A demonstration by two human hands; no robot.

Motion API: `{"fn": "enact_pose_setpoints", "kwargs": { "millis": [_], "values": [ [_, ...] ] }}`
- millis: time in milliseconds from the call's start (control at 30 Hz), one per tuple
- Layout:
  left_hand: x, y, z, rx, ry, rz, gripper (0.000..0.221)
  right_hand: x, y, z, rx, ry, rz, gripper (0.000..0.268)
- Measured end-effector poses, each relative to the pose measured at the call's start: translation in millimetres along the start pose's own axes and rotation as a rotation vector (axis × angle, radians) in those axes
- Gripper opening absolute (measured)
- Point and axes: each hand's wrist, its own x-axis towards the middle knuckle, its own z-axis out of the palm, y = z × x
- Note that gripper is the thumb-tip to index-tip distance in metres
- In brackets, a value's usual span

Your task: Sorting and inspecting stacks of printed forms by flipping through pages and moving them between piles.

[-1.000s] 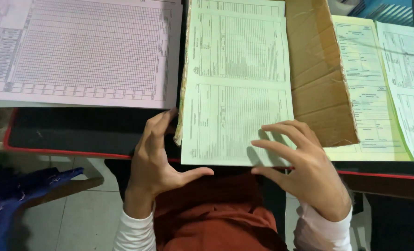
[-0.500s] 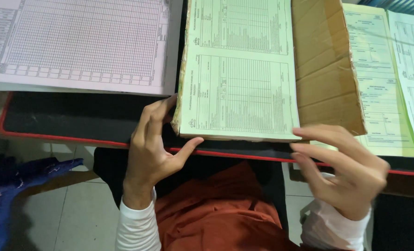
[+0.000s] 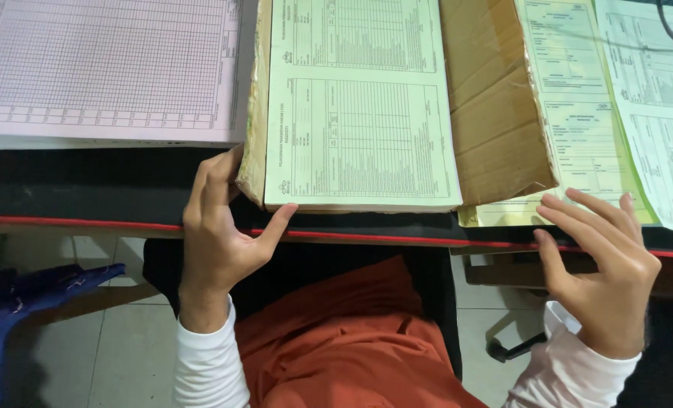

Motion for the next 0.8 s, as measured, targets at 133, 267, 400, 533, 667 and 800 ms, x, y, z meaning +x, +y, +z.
{"fn": "enact_pose_setpoints", "kwargs": {
  "millis": [133,267,400,533,667,800],
  "values": [
    [-0.7,-1.3,1.7,0.002,0.017,0.006,0.073,0.2,3.2,1.1,0.01,0.137,-0.069,0.015],
    [0.1,0.4,0.9,0.006,0.014,-0.003,0.074,1.0,-7.5,14.8,0.183,0.35,-0.192,0.011],
    [1.1,2.5,-1.4,0.005,0.001,-0.011,0.08,29.6,-75.9,35.0,0.306,0.271,-0.288,0.006],
    [1.4,3.3,-2.4,-0.013,-0.007,-0.01,0.08,43.5,-90.2,63.5,0.176,-0.105,-0.316,0.036],
    [2.8,5.1,-4.2,-0.018,0.0,0.001,0.078,43.3,-92.7,82.6,0.147,-0.024,-0.412,0.028],
    [1.4,4.4,-6.6,-0.039,-0.024,-0.003,0.09,34.5,-88.6,90.4,0.203,0.104,-0.396,0.019]
  ]
}}
